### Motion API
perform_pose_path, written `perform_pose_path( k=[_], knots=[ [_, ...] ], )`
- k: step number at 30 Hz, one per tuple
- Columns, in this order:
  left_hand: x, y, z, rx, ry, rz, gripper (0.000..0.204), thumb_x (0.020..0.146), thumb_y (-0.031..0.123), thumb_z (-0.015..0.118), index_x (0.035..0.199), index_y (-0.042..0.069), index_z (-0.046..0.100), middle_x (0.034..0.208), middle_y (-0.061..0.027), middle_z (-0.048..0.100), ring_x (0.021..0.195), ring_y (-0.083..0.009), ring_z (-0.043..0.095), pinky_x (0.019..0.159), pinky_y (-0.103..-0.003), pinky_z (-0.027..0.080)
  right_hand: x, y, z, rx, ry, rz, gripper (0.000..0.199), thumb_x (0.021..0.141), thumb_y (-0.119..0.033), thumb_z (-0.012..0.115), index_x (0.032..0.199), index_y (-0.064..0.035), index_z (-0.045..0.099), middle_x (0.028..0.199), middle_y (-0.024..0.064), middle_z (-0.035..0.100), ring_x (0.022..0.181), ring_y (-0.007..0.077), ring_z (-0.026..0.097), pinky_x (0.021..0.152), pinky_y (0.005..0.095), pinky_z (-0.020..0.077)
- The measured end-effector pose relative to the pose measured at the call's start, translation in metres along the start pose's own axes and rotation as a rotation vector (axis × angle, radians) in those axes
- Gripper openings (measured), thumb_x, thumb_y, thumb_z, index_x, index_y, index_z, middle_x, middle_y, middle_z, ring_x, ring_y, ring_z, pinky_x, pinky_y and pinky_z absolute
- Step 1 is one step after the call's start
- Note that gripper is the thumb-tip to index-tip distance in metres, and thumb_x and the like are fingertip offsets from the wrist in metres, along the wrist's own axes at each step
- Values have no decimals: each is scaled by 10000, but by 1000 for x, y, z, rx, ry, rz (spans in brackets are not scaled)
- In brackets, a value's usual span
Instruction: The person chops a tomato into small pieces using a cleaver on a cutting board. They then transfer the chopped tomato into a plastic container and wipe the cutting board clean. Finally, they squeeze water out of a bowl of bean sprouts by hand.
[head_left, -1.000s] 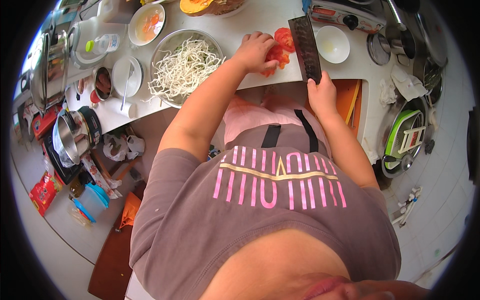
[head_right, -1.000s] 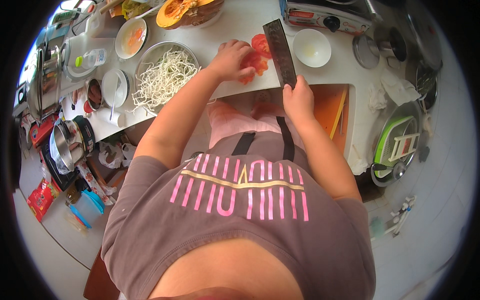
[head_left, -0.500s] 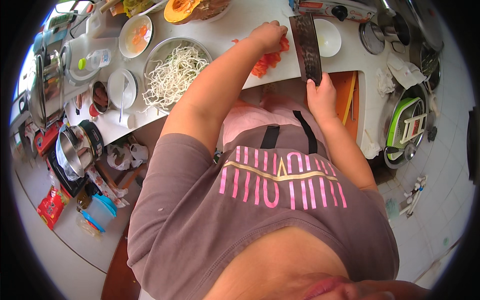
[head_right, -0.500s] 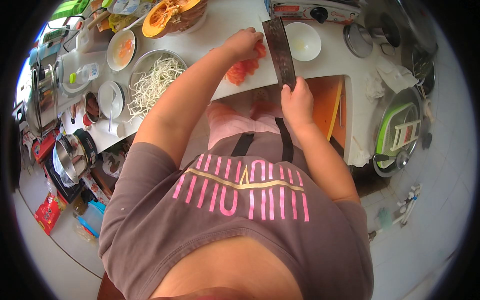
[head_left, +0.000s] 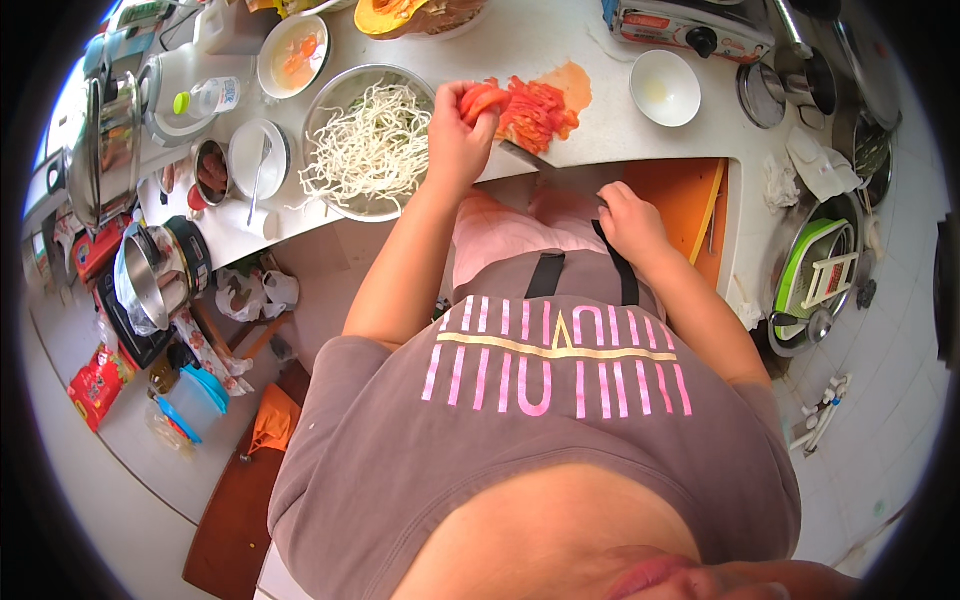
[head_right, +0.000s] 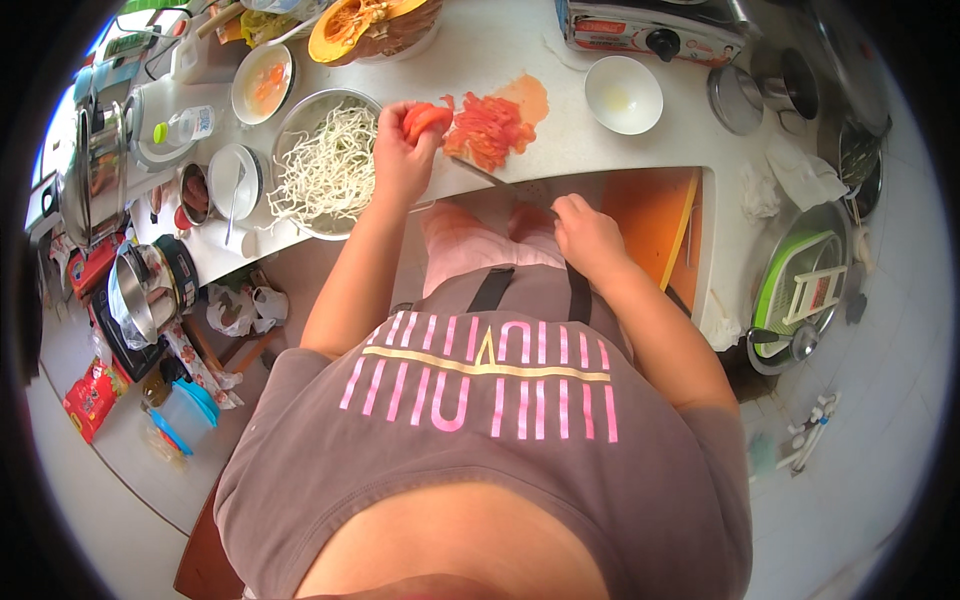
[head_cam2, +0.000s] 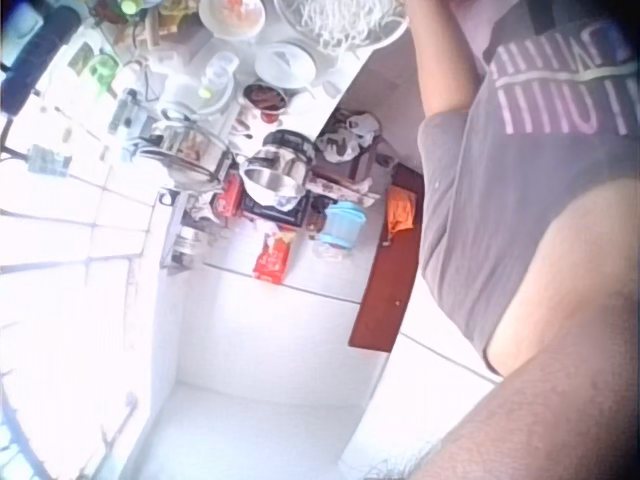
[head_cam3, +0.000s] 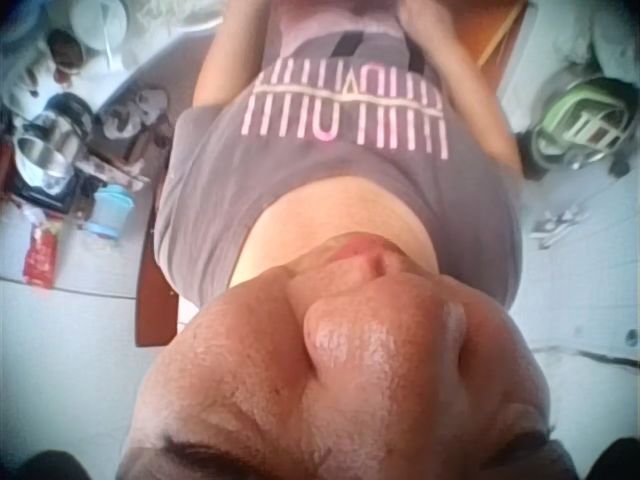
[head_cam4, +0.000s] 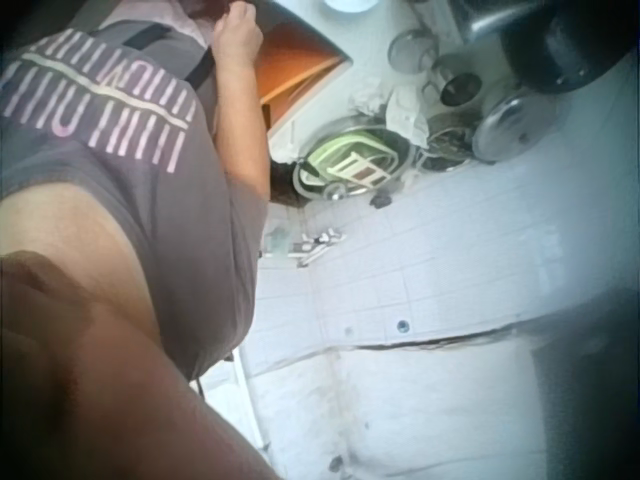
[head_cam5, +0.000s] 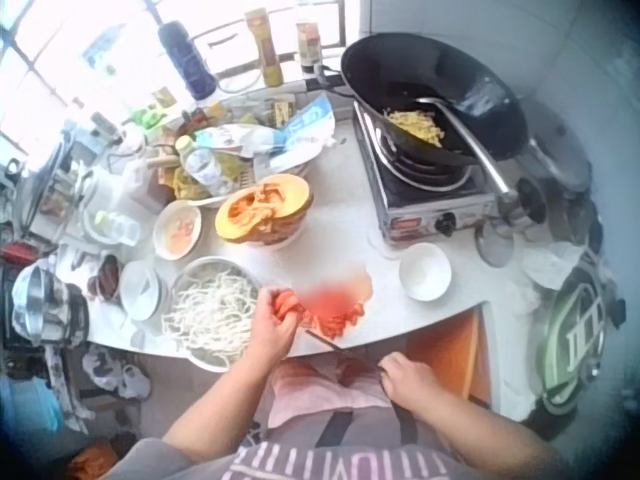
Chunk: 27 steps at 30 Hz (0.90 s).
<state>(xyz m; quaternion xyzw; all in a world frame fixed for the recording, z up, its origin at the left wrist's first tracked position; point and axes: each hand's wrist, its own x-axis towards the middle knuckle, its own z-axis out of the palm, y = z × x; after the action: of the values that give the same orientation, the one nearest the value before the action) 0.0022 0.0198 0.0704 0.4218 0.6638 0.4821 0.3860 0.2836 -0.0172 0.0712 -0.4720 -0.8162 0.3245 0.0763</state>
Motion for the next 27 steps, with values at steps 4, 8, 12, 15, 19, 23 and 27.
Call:
perform_pose_path(
  k=[4,8,12,15,19,23,27],
  knots=[
    [-31,5,-11,104,-6,41,343,890,14,620,1213,-20,510,1068,-111,635,967,-160,639,844,-268,518,20,-8,6,-70,-81,-5,139,842,-97,580,965,-65,524,923,133,581,741,371,621,621,474,516],
    [-47,2,-14,156,165,188,395,801,-18,640,1185,35,567,1066,-140,652,958,-283,645,845,-348,513,35,-9,4,-111,-64,43,153,849,-101,577,985,-66,514,931,140,580,747,384,619,641,493,511],
    [-50,-6,-5,391,108,414,461,748,-96,627,1180,54,570,1102,-129,625,992,-293,620,879,-370,511,45,-6,0,-128,-59,83,161,853,-111,579,990,-63,508,950,144,583,764,397,616,656,502,504],
    [-42,-33,15,504,104,551,455,711,-91,624,1137,61,581,1081,-118,623,977,-319,584,882,-404,480,49,-2,-2,-112,-23,104,173,855,-121,581,996,-58,503,970,150,585,788,402,614,667,497,503],
    [-29,-65,38,622,100,552,464,703,-77,610,1142,69,560,1136,-121,560,1042,-356,522,903,-434,450,50,1,-5,-69,-3,135,212,854,-128,582,1031,-40,507,1027,167,595,867,401,606,715,490,500],
    [-34,-76,38,619,1,494,542,695,-24,647,1213,55,507,1233,-154,480,1123,-396,455,962,-470,416,45,-5,-8,-41,8,186,227,852,-129,584,1043,-25,516,1025,174,602,893,401,601,735,487,498],
    [-47,-55,24,571,-67,453,549,692,52,680,1213,31,508,1218,-173,480,1120,-390,453,972,-474,409,40,-11,-2,15,41,229,239,848,-133,589,1045,-14,525,1013,180,605,900,401,602,747,483,498]
  ],
)
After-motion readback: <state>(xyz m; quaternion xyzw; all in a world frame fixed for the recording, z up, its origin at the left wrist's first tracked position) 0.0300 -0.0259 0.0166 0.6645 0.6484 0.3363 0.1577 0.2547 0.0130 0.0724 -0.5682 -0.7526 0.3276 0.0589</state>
